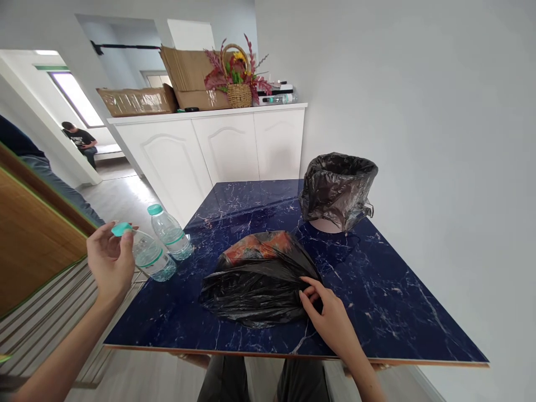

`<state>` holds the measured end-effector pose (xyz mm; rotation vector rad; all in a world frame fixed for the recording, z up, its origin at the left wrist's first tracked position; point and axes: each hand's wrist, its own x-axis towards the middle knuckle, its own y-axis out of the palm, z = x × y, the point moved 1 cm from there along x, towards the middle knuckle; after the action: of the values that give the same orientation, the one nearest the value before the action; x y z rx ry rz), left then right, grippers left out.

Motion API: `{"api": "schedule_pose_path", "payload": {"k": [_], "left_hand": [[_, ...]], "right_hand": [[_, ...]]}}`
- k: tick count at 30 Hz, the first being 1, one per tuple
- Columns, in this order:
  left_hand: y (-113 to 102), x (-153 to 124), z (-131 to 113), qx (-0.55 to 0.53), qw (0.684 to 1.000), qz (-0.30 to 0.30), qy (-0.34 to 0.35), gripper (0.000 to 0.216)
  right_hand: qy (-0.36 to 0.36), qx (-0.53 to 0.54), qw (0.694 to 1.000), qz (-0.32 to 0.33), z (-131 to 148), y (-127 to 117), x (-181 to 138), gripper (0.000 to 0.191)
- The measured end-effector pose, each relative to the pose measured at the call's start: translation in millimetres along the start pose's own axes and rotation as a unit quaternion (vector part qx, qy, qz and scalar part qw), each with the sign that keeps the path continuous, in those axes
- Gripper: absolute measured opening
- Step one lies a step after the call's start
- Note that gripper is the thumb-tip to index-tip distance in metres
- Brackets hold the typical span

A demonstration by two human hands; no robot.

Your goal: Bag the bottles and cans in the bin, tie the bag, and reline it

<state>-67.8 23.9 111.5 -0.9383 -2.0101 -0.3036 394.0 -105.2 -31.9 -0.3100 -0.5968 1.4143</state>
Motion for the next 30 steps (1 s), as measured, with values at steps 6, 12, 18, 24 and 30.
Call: {"api": "schedule_pose_path", "payload": {"k": [6,12,18,24,30], "left_hand": [[4.8,6.2,2.6,-0.005,1.000,0.015,-0.008,0.067],[-9.8,-14.3,-29.2,0.174,0.972,-0.031,0.158,0.058],[16.4,-98.8,-95.9,0.034,0.854,0.453,0.254,0.036],[59.4,-165.1,-100.8,-0.017,0.823,0.549,0.144,0.036],[81.1,-173.4,-82.8,0.075,0.875,0.461,0.124,0.040]], "right_hand": [[0.001,-0.003,1.000,0.000,0.2,-0.8,0.6,0.045],[0.002,0.002,1.000,0.001,-0.2,0.2,0.7,0.046],[-0.005,0.001,1.000,-0.011,-0.8,0.7,0.5,0.045],[-0.013,0.006,1.000,-0.012,3.7,-0.8,1.4,0.045],[-0.031,0.020,0.999,-0.015,10.8,-2.8,2.3,0.047]]}}
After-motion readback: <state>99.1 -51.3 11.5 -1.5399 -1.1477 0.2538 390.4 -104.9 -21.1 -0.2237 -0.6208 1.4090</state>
